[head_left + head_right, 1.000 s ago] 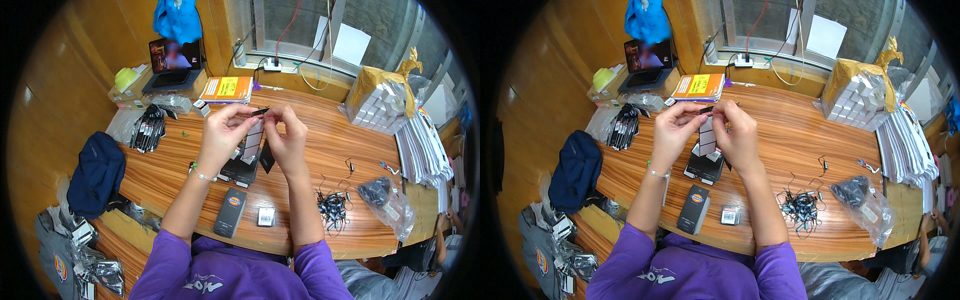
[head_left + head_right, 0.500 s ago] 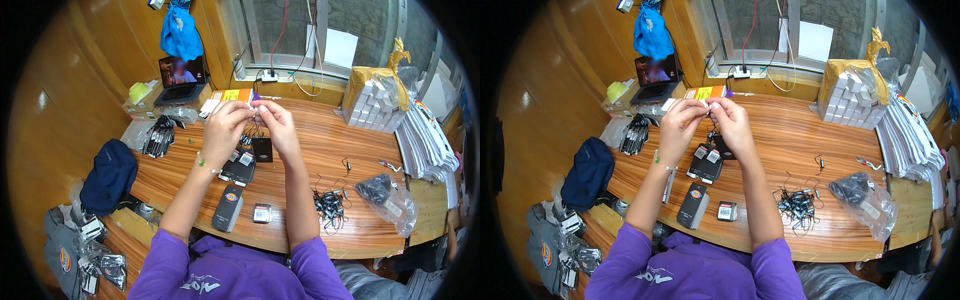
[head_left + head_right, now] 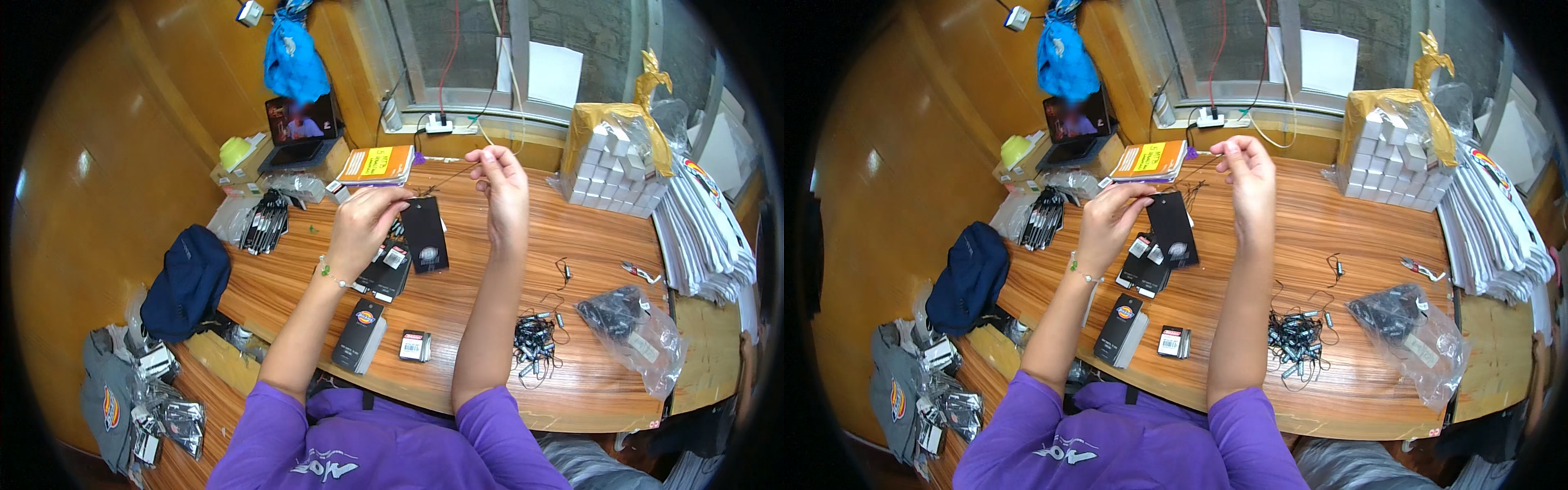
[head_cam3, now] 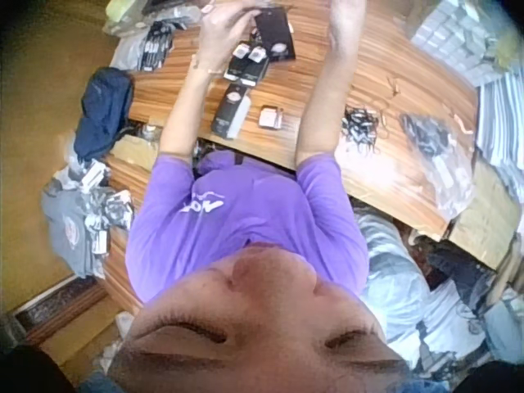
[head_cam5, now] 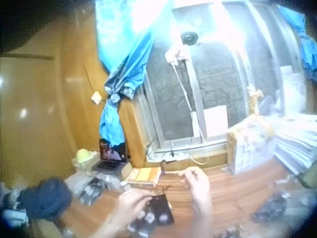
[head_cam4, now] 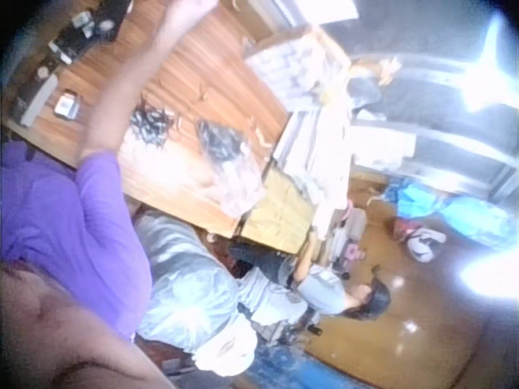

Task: The person repeatedly picks up small black rectangular boxes and thin black wires from a wooden table. They attach the wires to the boxes and place the assembled units into a growing pile. A laptop is visible in the background.

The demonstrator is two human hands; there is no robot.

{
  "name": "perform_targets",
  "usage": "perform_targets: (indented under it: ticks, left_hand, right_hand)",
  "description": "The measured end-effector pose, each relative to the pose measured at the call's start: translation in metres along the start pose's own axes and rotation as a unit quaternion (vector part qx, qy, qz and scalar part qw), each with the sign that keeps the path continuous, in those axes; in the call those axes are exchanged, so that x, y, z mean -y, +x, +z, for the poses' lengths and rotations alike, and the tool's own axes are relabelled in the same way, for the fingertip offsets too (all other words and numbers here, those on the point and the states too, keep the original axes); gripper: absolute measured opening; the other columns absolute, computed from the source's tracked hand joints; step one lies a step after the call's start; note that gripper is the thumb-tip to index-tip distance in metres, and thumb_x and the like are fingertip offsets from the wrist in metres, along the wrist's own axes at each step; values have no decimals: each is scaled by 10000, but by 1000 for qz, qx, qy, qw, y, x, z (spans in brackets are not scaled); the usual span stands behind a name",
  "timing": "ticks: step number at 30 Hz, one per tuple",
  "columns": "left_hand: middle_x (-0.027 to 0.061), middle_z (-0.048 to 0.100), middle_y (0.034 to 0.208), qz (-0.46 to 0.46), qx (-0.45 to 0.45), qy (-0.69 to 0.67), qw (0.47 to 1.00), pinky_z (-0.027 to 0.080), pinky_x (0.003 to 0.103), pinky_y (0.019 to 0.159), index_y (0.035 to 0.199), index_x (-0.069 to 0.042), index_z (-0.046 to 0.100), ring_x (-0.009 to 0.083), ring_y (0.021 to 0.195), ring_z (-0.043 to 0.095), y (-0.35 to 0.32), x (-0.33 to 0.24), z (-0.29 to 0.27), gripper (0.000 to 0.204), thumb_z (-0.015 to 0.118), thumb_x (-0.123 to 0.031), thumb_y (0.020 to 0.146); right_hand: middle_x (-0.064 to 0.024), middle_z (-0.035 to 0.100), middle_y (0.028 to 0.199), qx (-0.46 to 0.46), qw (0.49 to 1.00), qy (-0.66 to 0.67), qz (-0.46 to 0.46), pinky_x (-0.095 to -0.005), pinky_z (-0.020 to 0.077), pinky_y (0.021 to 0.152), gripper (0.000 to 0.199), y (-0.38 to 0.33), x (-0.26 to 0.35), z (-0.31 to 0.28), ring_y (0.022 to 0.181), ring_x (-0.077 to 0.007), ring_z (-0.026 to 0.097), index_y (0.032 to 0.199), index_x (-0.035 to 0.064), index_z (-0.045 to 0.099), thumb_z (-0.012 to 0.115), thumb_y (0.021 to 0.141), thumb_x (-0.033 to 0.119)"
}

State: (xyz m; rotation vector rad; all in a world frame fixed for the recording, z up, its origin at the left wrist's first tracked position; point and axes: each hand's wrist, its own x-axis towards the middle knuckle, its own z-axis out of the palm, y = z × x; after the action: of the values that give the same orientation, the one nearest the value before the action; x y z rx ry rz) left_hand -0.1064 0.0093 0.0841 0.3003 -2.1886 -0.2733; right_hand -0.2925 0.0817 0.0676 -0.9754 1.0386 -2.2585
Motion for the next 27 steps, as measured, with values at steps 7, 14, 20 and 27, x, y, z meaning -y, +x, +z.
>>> perform_targets:
  ticks: [7, 14, 20, 27]
  left_hand:
    - [67, 599, 834, -133, 8, -226, 965, 492, 253, 672, 781, 22, 566, 122, 741, 590, -12, -14, -8, 43, 540, 56, 782]
    - [77, 579, 939, -165, 55, -295, 940, 467, 259, 734, 1001, 39, 552, 94, 817, 558, -16, -7, -7, 268, 612, -125, 798]
    - [72, 483, 1060, -258, 138, -420, 859, 434, 252, 851, 1164, 51, 381, 120, 970, 496, -22, 3, 1, 529, 679, -161, 782]
    - [19, 592, 899, -309, 142, -497, 798, 458, 180, 694, 1016, -4, 534, 50, 802, 563, -33, 22, 3, 208, 613, -67, 833]
  right_hand:
    - [-120, 610, 817, 139, 980, 142, -24, -244, 461, 646, 112, -11, 21, 12, 667, -125, 557, 933, 58, 464, 444, 935, 168]
    - [-158, 619, 835, 284, 932, 220, 49, -264, 504, 658, 125, -24, 15, 55, 728, -185, 629, 950, 53, 446, 468, 926, 173]
    - [-188, 615, 875, 254, 940, 209, 91, -289, 513, 701, 107, -26, 5, 69, 782, -211, 635, 946, 48, 440, 462, 928, 152]
    - [-123, 614, 830, 149, 967, 200, 54, -266, 498, 683, 86, -12, -13, 49, 719, -153, 599, 938, 72, 471, 452, 929, 155]
